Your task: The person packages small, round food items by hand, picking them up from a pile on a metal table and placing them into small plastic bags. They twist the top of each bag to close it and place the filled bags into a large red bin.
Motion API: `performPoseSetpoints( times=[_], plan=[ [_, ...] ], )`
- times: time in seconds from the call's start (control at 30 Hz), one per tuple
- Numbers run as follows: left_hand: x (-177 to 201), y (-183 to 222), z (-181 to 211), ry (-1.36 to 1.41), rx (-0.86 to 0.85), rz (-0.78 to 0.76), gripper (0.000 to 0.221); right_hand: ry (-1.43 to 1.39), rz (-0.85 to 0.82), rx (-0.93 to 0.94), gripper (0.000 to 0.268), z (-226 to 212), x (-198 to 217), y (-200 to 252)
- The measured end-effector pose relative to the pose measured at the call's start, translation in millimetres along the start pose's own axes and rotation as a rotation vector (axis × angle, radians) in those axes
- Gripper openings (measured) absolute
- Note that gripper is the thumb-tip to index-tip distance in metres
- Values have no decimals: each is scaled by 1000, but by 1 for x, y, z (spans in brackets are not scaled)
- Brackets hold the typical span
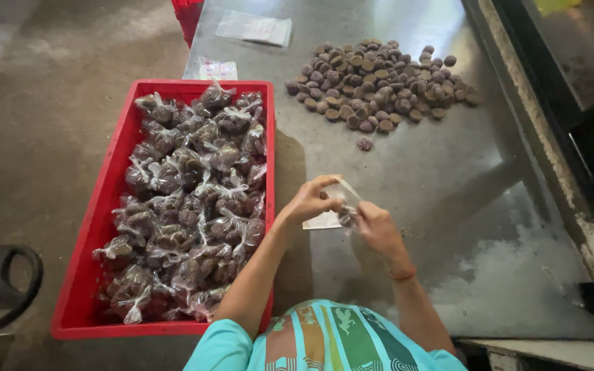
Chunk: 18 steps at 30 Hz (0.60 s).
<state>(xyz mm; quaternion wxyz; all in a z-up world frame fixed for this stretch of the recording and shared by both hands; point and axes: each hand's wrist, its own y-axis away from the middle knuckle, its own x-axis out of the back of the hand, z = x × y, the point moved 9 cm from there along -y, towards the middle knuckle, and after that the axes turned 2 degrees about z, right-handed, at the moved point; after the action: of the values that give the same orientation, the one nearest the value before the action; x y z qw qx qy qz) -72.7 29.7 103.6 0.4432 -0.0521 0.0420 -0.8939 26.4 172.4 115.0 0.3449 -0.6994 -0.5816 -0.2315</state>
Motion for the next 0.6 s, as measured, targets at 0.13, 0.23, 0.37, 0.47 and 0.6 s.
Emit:
performPoseSetpoints(
  times=[0.13,0.23,0.37,0.47,0.6],
  plan=[
    [0,10,26,-531,-93,-23,36,-565,-140,-254,15,15,9,6],
    [-6,12,25,-664,-61,3,22,-683,-171,-332,18,16,12,9],
    [-3,11,29,-264,-118,40,15,-714,-144,-310,18,11,15,9],
    [-10,14,26,121,-79,-107,9,-854,-174,-272,18,3,19,13],
    [-11,15,21,87,-44,-145,18,-1049,-233,-293,18,1,21,17]
  ],
)
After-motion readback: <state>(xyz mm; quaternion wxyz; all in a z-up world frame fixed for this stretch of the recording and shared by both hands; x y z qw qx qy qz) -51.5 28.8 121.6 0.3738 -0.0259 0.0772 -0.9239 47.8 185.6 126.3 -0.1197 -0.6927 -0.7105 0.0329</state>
